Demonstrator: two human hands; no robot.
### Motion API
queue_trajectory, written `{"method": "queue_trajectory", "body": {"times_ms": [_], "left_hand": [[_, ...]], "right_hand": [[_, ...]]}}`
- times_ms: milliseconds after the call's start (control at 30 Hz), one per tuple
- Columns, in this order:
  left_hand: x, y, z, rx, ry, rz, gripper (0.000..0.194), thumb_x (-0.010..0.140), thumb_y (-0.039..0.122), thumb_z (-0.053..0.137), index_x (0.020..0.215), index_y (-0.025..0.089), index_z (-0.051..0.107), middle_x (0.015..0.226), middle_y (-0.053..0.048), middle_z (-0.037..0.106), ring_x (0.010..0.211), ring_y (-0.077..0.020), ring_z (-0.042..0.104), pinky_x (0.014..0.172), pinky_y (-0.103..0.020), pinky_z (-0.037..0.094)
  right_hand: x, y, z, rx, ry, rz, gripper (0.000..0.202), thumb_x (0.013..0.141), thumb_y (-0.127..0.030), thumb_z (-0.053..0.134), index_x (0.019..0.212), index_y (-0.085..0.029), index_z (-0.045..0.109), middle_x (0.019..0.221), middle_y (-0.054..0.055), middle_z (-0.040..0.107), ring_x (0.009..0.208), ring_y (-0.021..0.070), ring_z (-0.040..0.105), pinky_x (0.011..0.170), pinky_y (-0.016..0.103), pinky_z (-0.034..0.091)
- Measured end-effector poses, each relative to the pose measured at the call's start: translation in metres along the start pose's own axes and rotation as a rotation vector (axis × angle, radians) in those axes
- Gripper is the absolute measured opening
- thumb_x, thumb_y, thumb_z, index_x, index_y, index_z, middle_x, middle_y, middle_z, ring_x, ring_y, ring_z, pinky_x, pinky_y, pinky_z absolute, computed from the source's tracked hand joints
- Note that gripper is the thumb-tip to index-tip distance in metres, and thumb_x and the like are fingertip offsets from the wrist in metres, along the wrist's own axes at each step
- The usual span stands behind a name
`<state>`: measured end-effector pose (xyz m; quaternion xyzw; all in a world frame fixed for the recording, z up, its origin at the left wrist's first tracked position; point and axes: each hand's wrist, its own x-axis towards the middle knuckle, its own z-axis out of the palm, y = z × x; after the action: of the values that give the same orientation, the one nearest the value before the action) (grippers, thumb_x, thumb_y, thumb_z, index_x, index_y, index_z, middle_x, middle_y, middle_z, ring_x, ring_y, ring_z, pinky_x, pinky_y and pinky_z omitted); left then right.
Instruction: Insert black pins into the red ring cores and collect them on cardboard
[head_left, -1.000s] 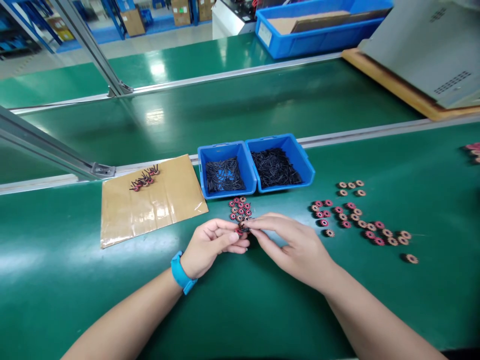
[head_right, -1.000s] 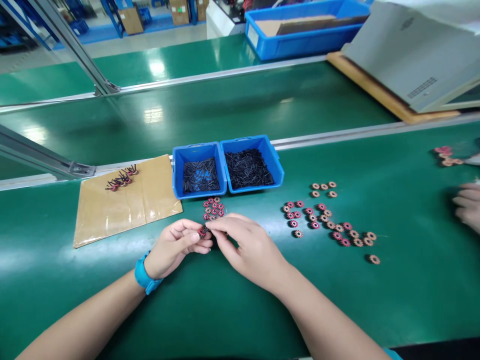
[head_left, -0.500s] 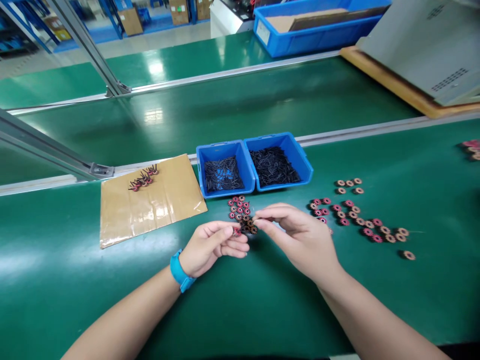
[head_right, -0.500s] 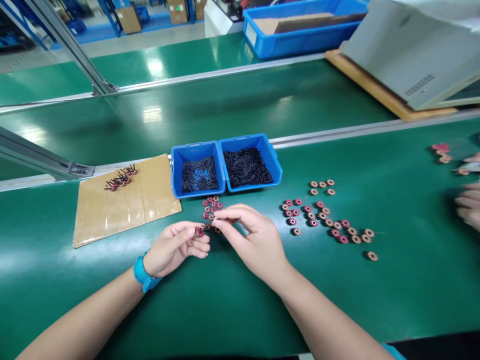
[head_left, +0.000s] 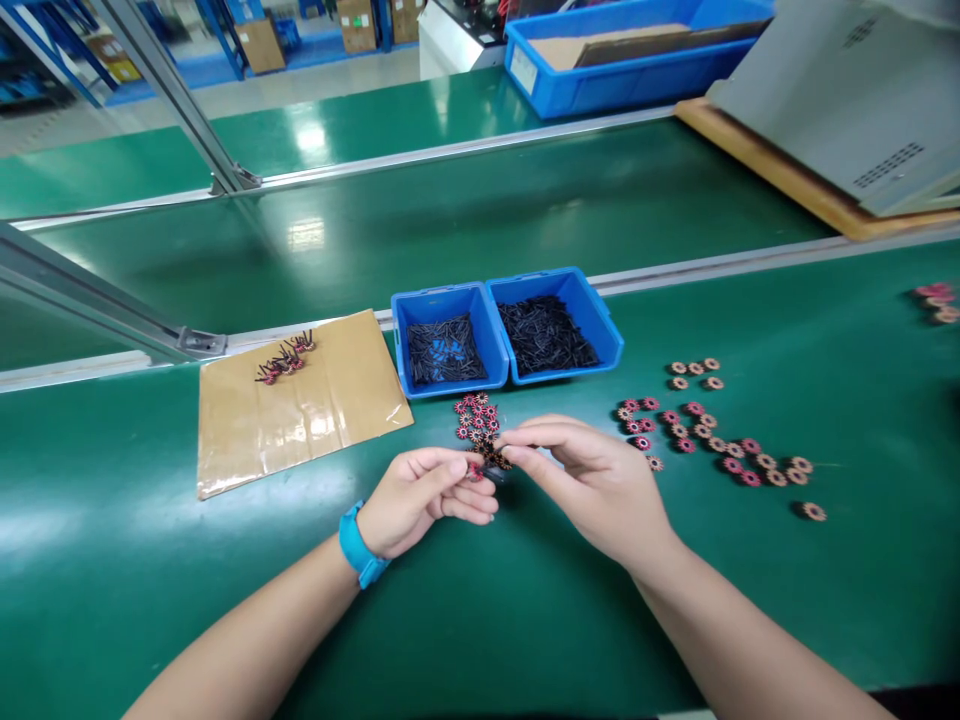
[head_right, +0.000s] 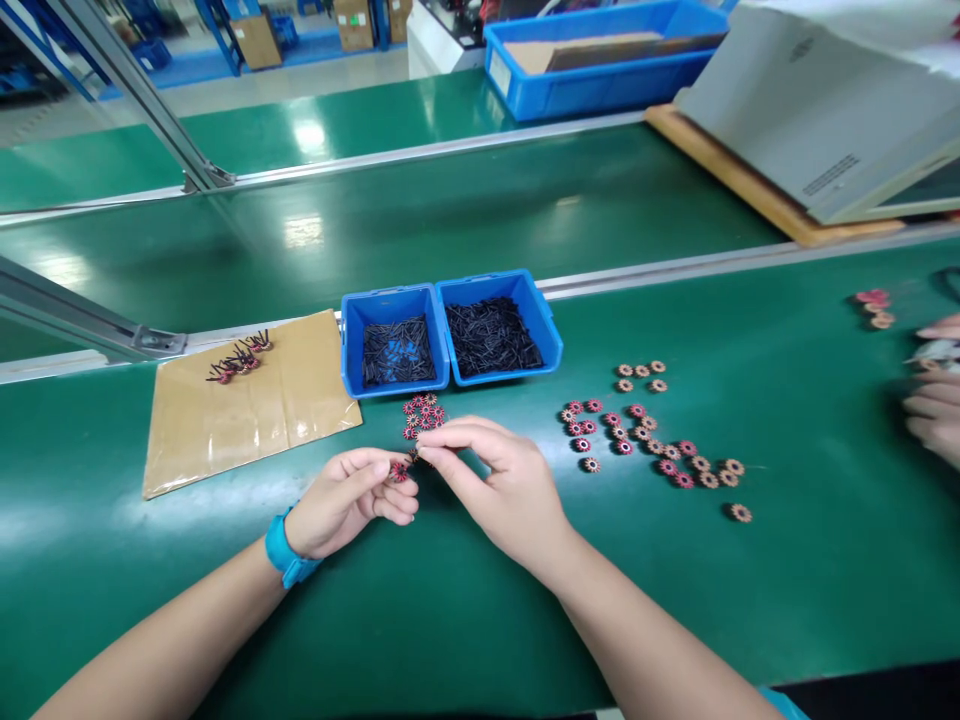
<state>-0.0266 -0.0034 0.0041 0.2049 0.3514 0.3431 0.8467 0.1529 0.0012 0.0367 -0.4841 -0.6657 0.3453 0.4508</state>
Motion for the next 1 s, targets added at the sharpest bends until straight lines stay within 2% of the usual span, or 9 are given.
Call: {"method": "queue_trajectory", "body": {"times_ms": [67,133,200,233,300,367,467,700,1000], "left_hand": [[0.0,0.0,0.0,-0.008,-0.006,0.004,0.029,0.067,0.032,0.075,0.086,0.011,0.067,0.073,-0.007,0.073,0.062,-0.017,0.07,0.059,-0.025,0.056],[0.0,0.001,0.001,-0.019,-0.015,0.011,0.029,0.067,0.032,0.075,0.086,0.012,0.066,0.072,-0.006,0.073,0.062,-0.0165,0.07,0.058,-0.024,0.056],[0.0,0.001,0.001,-0.025,-0.017,0.019,0.028,0.068,0.031,0.074,0.087,0.013,0.065,0.073,-0.006,0.074,0.063,-0.0163,0.07,0.058,-0.023,0.056],[0.0,0.001,0.001,-0.027,-0.015,0.022,0.028,0.069,0.03,0.074,0.088,0.013,0.065,0.073,-0.006,0.074,0.064,-0.0163,0.07,0.059,-0.024,0.056],[0.0,0.001,0.001,-0.028,-0.01,0.033,0.027,0.07,0.03,0.073,0.09,0.013,0.064,0.077,-0.006,0.074,0.068,-0.0168,0.07,0.063,-0.025,0.056],[0.0,0.0,0.001,-0.028,-0.007,0.049,0.027,0.07,0.029,0.073,0.091,0.014,0.063,0.079,-0.006,0.074,0.073,-0.0176,0.07,0.066,-0.026,0.057],[0.001,-0.001,0.0,-0.029,0.002,0.069,0.025,0.071,0.027,0.072,0.089,0.014,0.063,0.078,-0.006,0.074,0.075,-0.0184,0.071,0.068,-0.027,0.057],[0.0,-0.002,0.0,0.0,0.002,0.078,0.023,0.07,0.025,0.073,0.088,0.014,0.063,0.081,-0.006,0.074,0.078,-0.0191,0.07,0.069,-0.027,0.057],[-0.001,-0.003,0.001,0.021,0.005,0.096,0.023,0.069,0.025,0.074,0.086,0.014,0.064,0.079,-0.005,0.074,0.077,-0.0176,0.07,0.069,-0.026,0.056]], "right_hand": [[-0.001,0.002,-0.001,-0.005,-0.087,0.0,0.018,0.079,-0.015,0.059,0.089,-0.025,0.07,0.086,0.002,0.073,0.078,0.0159,0.068,0.074,0.03,0.056],[-0.003,0.005,-0.003,-0.001,-0.159,0.016,0.031,0.084,-0.015,0.052,0.111,-0.026,0.063,0.096,0.003,0.072,0.084,0.0152,0.068,0.078,0.032,0.055],[-0.004,0.008,-0.005,0.006,-0.161,0.043,0.042,0.088,-0.016,0.046,0.128,-0.027,0.048,0.102,0.004,0.07,0.084,0.014,0.067,0.077,0.032,0.055],[-0.004,0.009,-0.005,0.003,-0.147,0.052,0.043,0.089,-0.017,0.044,0.131,-0.027,0.045,0.102,0.004,0.07,0.082,0.0137,0.067,0.076,0.032,0.055],[-0.004,0.009,-0.005,-0.025,-0.132,0.055,0.035,0.087,-0.019,0.048,0.121,-0.025,0.054,0.095,0.005,0.07,0.078,0.014,0.067,0.072,0.03,0.055],[-0.002,0.007,-0.004,-0.056,-0.148,0.036,0.019,0.082,-0.019,0.055,0.099,-0.022,0.064,0.085,0.004,0.069,0.075,0.0148,0.065,0.069,0.029,0.055],[-0.002,0.004,0.002,-0.065,-0.168,0.003,0.005,0.079,-0.018,0.059,0.081,-0.021,0.064,0.076,0.003,0.065,0.07,0.0147,0.063,0.063,0.027,0.053],[-0.006,0.002,0.009,-0.044,-0.116,-0.015,0.007,0.08,-0.016,0.055,0.079,-0.021,0.06,0.073,0.002,0.061,0.066,0.0134,0.06,0.06,0.026,0.051],[-0.004,0.002,0.006,-0.117,-0.174,-0.007,0.01,0.079,-0.014,0.053,0.075,-0.019,0.06,0.068,0.001,0.059,0.061,0.0119,0.058,0.056,0.024,0.049]]}}
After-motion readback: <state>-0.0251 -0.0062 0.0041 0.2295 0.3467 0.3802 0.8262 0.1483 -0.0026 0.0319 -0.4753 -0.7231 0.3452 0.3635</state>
